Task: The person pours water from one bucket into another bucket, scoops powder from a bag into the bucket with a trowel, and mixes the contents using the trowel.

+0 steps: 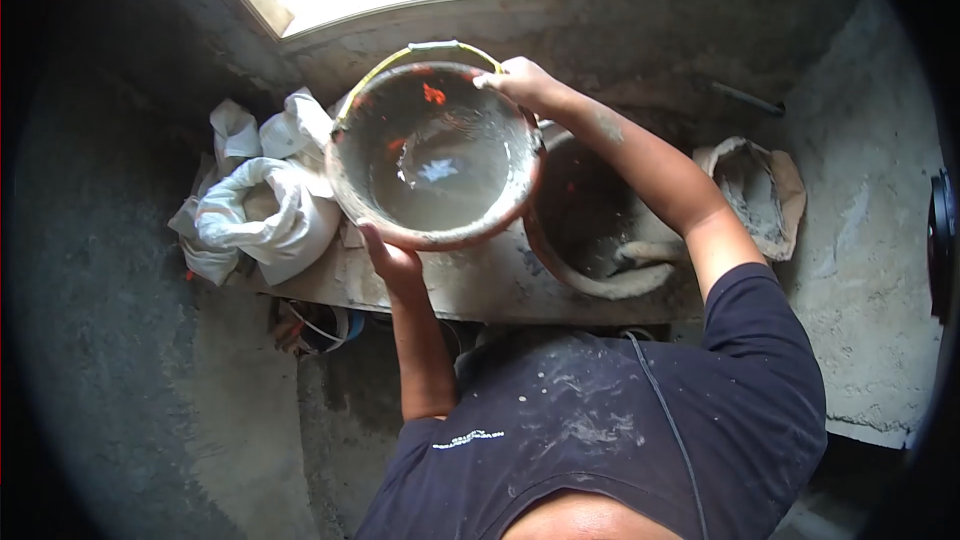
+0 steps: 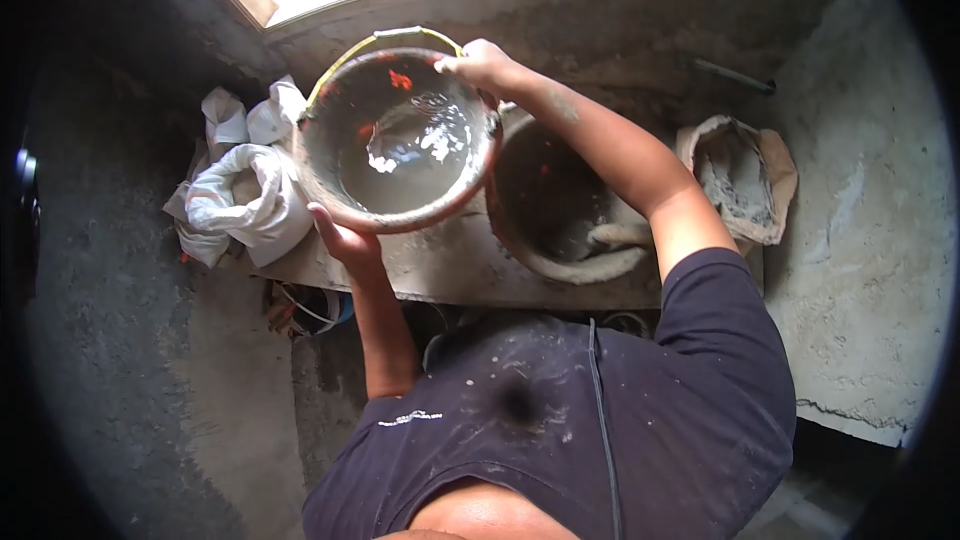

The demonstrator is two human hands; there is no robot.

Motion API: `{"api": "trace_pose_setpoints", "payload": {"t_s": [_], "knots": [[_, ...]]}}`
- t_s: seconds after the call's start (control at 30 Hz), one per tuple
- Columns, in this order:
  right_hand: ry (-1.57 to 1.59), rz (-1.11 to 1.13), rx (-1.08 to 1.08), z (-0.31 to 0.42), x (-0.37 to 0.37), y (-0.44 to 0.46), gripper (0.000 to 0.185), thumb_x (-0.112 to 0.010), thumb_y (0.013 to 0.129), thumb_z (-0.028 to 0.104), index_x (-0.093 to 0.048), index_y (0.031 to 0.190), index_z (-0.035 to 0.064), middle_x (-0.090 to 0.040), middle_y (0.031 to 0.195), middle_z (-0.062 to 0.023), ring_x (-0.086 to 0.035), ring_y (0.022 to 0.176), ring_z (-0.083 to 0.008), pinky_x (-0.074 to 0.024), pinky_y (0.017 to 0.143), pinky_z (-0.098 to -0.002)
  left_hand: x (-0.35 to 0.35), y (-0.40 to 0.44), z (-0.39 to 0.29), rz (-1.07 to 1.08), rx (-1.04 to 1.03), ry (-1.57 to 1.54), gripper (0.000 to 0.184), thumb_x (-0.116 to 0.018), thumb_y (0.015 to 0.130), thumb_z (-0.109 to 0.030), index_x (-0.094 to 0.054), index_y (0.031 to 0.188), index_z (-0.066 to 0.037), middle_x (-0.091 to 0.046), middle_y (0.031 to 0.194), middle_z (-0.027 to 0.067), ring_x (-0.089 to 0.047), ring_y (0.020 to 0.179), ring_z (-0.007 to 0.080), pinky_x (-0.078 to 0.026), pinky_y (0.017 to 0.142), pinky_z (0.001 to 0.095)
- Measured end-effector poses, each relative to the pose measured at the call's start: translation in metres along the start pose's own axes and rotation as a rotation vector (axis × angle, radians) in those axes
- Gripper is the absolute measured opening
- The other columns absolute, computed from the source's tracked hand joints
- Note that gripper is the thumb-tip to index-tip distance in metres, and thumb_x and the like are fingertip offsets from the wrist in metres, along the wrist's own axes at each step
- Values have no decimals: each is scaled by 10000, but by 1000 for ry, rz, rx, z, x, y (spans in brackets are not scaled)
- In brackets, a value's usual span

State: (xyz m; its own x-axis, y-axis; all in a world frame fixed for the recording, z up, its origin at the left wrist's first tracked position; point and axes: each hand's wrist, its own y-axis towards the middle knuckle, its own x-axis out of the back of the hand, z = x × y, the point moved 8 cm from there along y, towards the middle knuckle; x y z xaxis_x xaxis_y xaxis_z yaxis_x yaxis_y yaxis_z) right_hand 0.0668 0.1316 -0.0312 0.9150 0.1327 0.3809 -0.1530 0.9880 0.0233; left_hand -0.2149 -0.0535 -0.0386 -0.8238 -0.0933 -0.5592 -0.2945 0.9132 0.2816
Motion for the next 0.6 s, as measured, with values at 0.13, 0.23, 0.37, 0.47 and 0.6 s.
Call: {"api": "trace_pose_setpoints", "payload": {"t_s": [0.13,0.23,0.37,0.47,0.6], "knots": [[-2,-135,-20,27,23,-35,547,-656,893,461,-718,894,-83,-711,804,-194,-707,803,-258,-535,739,-405,-20,-8,-15,55,-33,219,763,-679,962,-329,-322,1495,83,-428,1489,184,-434,1355,266,-289,1161,386],[-49,-213,127,31,40,-41,594,-579,939,502,-715,935,-76,-719,885,-256,-702,869,-317,-519,805,-417,-43,-15,-30,60,-91,380,765,-773,898,-166,-346,1477,95,-458,1458,180,-454,1324,244,-296,1140,363],[7,-263,200,38,58,-58,591,-498,990,484,-701,961,-70,-697,963,-298,-685,959,-405,-501,852,-431,-84,-32,-51,110,-202,464,755,-799,868,-103,-377,1458,105,-482,1443,190,-462,1317,243,-304,1139,355],[-102,-260,381,33,64,-58,573,-483,1005,458,-698,948,-70,-697,950,-297,-690,933,-395,-501,836,-429,-96,-41,-56,137,-248,499,736,-799,866,-96,-391,1444,109,-498,1422,183,-490,1287,237,-339,1117,350],[-329,-311,603,32,67,-67,294,-614,952,253,-697,986,-27,-694,843,-237,-690,783,-300,-528,714,-390,-127,-57,-66,200,-249,492,702,-798,866,-93,-414,1417,111,-518,1388,168,-515,1249,231,-364,1096,352]]}}
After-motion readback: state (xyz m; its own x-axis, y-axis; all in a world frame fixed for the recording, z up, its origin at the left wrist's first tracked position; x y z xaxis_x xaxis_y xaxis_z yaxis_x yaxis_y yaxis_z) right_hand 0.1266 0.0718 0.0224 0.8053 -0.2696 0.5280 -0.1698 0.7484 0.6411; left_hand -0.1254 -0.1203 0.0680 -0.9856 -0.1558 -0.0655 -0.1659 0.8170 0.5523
